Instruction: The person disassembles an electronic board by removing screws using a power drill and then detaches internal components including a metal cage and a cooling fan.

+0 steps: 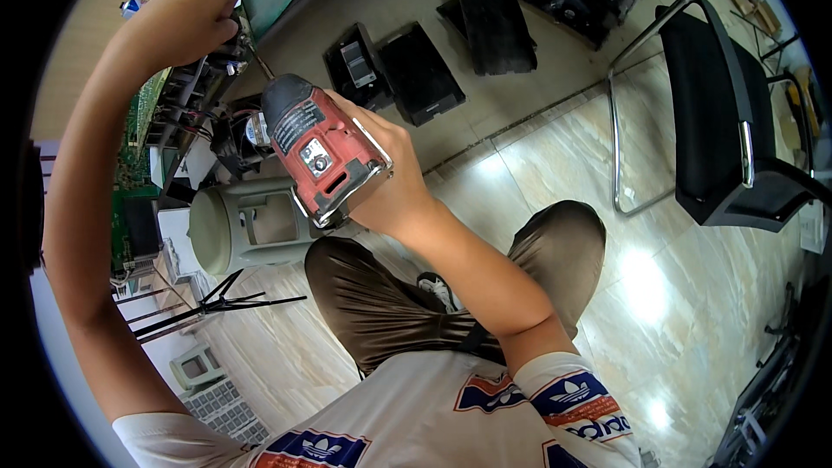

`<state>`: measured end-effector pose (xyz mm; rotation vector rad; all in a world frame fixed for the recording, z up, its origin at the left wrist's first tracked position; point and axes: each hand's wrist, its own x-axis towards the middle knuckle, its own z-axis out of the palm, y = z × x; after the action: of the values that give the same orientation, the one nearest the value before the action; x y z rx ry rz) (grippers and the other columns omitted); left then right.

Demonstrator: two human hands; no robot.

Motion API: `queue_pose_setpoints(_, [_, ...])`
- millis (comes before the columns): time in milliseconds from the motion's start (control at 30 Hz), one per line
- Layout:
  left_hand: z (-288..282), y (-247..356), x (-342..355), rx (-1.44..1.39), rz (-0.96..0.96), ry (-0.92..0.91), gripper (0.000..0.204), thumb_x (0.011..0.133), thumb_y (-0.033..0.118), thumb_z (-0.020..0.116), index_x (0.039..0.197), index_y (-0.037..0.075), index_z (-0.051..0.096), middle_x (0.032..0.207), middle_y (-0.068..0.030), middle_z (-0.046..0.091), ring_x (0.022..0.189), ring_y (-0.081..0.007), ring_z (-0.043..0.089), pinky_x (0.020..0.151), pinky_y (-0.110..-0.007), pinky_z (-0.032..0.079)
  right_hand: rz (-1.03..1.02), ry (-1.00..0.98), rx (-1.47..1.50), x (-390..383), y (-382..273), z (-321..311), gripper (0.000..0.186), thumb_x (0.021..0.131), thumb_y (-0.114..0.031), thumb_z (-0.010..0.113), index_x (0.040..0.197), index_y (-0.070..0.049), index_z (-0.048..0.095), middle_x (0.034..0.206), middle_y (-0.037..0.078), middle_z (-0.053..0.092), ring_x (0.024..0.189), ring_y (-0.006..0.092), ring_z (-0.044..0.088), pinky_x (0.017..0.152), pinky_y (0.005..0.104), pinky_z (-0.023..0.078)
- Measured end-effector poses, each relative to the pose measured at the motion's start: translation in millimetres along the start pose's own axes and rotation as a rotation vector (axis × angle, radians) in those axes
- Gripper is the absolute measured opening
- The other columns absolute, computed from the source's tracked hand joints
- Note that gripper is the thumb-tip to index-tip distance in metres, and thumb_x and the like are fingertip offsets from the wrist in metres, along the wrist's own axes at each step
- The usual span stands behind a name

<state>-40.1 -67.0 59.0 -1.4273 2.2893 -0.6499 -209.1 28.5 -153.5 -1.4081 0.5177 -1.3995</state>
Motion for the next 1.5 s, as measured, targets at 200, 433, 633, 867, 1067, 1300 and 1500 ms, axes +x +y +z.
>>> queue_pose_setpoints(200, [1.1,-5.4,1.8,-0.053,0.022,-0.032,0.021,0.070,0.005,0.066,0.062,-0.005,0.050,0.065,-0.0226,0.055,0.073,-0.0395,0.061,0.067,-0.045,0.047,0.130,0.006,0.122,3.0,-0.3,5.1,0.077,0.064,-0.013,0.085,0.131,0.005,0.053,0.110,0.017,0.069,0.093,0.0267,0.070,0.084,0.0329,0.053])
queue_pose_setpoints(433, [0.4,-8.4,7.6,-0.012,0.049,-0.116,0.015,0.069,0.004,0.063,0.063,-0.006,0.054,0.069,-0.0231,0.058,0.074,-0.0402,0.062,0.069,-0.044,0.050,0.100,-0.025,0.073,5.9,8.5,3.9,0.078,0.063,-0.013,0.085,0.132,0.004,0.053,0.112,0.017,0.068,0.094,0.0262,0.069,0.085,0.0325,0.053])
queue_pose_setpoints(633, [-0.1,-5.4,5.1,0.039,0.052,-0.071,0.012,0.069,0.005,0.065,0.069,-0.007,0.062,0.075,-0.0233,0.063,0.079,-0.0408,0.064,0.073,-0.044,0.053,0.133,-0.018,0.075,8.5,-5.0,6.6,0.075,0.063,-0.011,0.084,0.130,0.004,0.054,0.112,0.016,0.068,0.095,0.0255,0.069,0.085,0.0319,0.053])
queue_pose_setpoints(867, [-7.5,-1.8,6.5,0.045,0.032,-0.156,0.014,0.072,0.006,0.065,0.076,-0.007,0.065,0.078,-0.0244,0.066,0.083,-0.0395,0.067,0.078,-0.043,0.055,0.007,-0.015,-0.058,14.9,-21.7,8.5,0.075,0.063,-0.010,0.084,0.130,0.003,0.053,0.106,0.016,0.070,0.091,0.0257,0.069,0.083,0.0317,0.053])
queue_pose_setpoints(1067, [-11.3,-1.8,8.0,0.046,0.048,-0.185,0.014,0.070,0.006,0.066,0.077,-0.007,0.067,0.081,-0.0243,0.067,0.083,-0.0396,0.068,0.076,-0.043,0.056,0.019,0.000,-0.047,14.9,-17.1,11.8,0.075,0.063,-0.009,0.084,0.131,0.002,0.053,0.103,0.014,0.070,0.091,0.0235,0.070,0.082,0.0310,0.053])
queue_pose_setpoints(1300, [-16.8,3.3,12.3,0.044,-0.022,-0.264,0.020,0.065,0.001,0.072,0.084,-0.003,0.070,0.086,-0.0216,0.071,0.084,-0.0372,0.070,0.073,-0.041,0.058,0.011,0.007,-0.087,16.9,-24.8,12.8,0.073,0.064,-0.009,0.084,0.129,0.002,0.055,0.101,0.014,0.071,0.090,0.0225,0.070,0.082,0.0304,0.053])
queue_pose_setpoints(1500, [-21.3,6.7,14.1,0.057,-0.001,-0.292,0.018,0.066,0.002,0.070,0.083,-0.003,0.070,0.085,-0.0219,0.070,0.086,-0.0372,0.070,0.074,-0.041,0.058,-0.010,0.022,-0.188,15.3,-21.4,9.7,0.069,0.065,-0.010,0.083,0.128,0.002,0.057,0.102,0.015,0.071,0.090,0.0242,0.070,0.082,0.0309,0.053])
